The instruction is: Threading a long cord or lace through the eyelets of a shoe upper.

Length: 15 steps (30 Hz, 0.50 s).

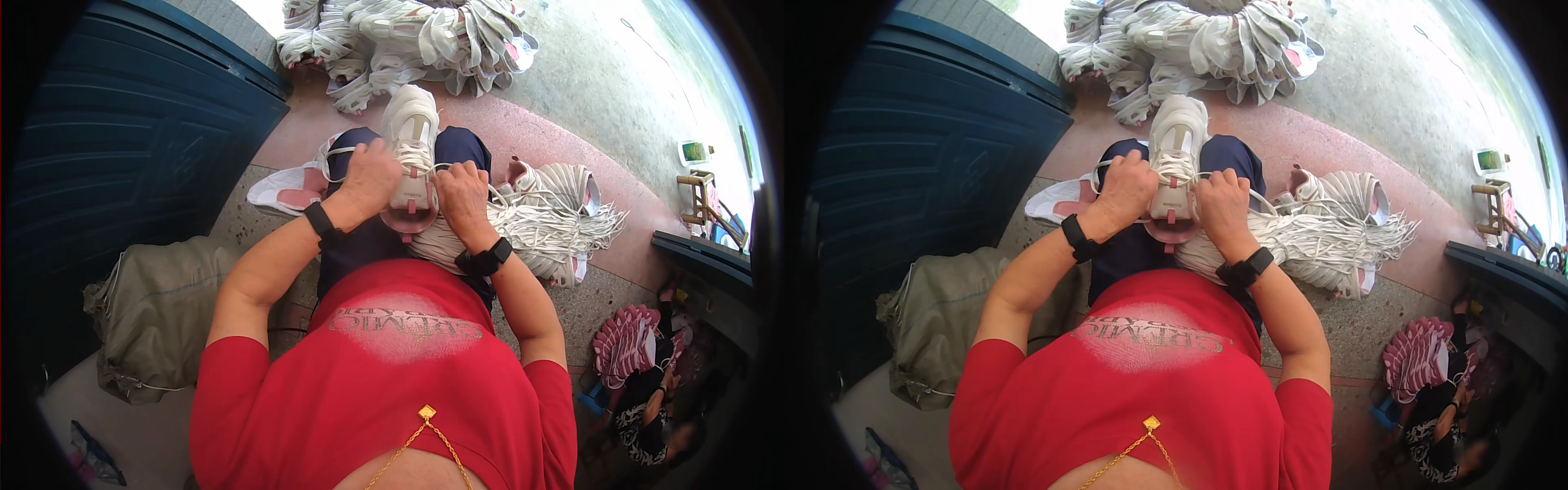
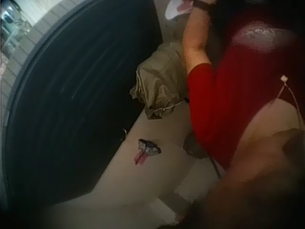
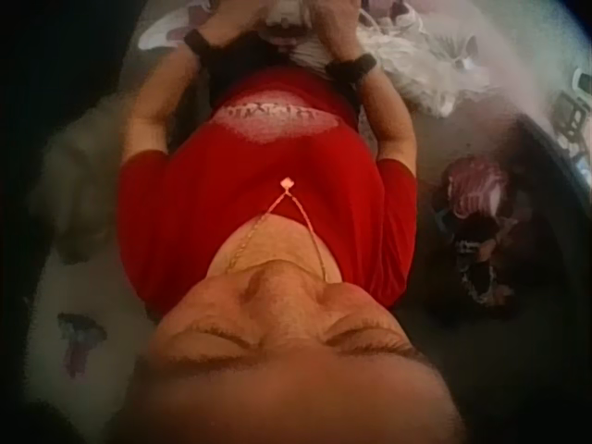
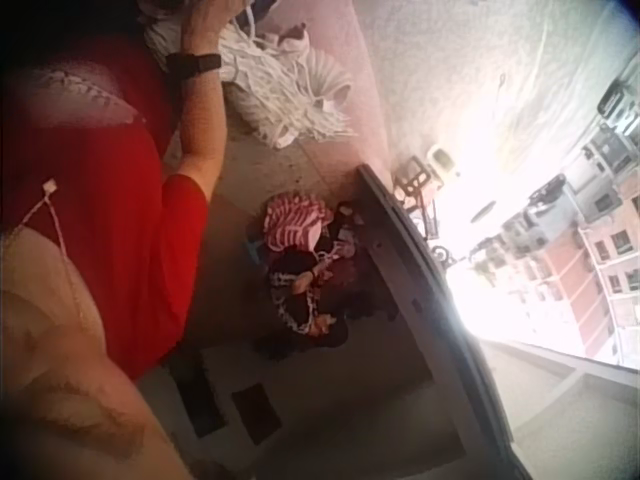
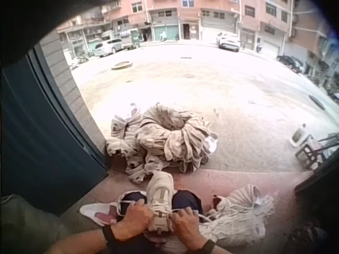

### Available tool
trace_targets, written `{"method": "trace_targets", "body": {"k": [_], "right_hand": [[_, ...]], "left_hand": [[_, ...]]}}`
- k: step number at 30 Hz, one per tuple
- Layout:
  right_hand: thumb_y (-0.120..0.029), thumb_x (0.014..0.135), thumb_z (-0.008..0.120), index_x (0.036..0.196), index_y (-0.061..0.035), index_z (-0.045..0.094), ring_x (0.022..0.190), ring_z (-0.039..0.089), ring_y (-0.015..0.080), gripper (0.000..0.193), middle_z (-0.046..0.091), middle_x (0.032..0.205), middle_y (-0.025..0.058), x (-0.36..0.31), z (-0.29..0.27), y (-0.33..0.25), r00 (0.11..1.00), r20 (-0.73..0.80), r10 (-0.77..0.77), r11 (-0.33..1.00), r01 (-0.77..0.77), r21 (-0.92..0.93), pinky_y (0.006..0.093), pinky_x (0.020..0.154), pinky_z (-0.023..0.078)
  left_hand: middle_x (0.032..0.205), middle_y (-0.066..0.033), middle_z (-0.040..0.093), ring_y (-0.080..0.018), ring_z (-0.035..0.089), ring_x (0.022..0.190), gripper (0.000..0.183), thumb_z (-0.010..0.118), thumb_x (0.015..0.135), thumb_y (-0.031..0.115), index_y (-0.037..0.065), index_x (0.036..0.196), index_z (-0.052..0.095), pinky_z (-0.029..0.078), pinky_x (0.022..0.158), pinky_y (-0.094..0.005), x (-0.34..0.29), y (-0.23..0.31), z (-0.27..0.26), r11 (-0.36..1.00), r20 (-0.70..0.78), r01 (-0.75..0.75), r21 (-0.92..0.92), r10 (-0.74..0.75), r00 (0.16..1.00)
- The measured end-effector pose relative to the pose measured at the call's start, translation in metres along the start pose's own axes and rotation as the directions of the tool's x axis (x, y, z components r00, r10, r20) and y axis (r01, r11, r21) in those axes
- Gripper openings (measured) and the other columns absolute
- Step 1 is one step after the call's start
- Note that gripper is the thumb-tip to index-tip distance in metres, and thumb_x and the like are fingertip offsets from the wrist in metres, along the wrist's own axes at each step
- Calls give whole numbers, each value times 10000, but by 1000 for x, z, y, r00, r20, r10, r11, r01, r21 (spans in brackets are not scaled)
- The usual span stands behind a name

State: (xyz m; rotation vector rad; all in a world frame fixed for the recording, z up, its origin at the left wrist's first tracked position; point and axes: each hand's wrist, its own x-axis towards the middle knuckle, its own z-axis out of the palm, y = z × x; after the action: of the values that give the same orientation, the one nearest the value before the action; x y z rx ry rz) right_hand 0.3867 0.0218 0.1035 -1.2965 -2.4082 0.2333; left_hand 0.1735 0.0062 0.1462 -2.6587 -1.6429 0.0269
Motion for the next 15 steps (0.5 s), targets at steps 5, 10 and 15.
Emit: {"method": "trace_targets", "body": {"k": [5, 10, 15], "right_hand": [[-285, 846, 671, 817, -99, 704, 902, 562, 270, 191, 634, 839, 81, -7, -10, -12, 998, 51, 23, 1000, -23, -19, 405, 774, 396], [-210, 856, 658, 857, -69, 707, 887, 583, 304, 149, 635, 820, 115, -12, 6, 6, 998, 35, 55, 974, -61, 219, 454, 788, 443], [-83, 826, 646, 860, -55, 675, 829, 606, 309, 53, 625, 772, 121, -17, 12, 3, 977, -114, 183, 832, -93, 546, 427, 774, 482]], "left_hand": [[791, -59, 607, -264, 544, 872, 164, 728, 795, 238, 87, 789, 665, 413, 711, -398, -23, 18, -3, 963, -227, 200, -182, -239, 944], [846, -92, 660, -306, 576, 893, 127, 678, 843, 167, 45, 878, 666, 453, 756, -437, -31, 14, 15, 882, -165, 226, -414, -317, 934], [862, -143, 688, -313, 655, 714, 218, 620, 903, 128, -12, 1069, 640, 525, 659, -412, 31, -7, 2, 774, -91, 129, -620, -234, 968]]}}
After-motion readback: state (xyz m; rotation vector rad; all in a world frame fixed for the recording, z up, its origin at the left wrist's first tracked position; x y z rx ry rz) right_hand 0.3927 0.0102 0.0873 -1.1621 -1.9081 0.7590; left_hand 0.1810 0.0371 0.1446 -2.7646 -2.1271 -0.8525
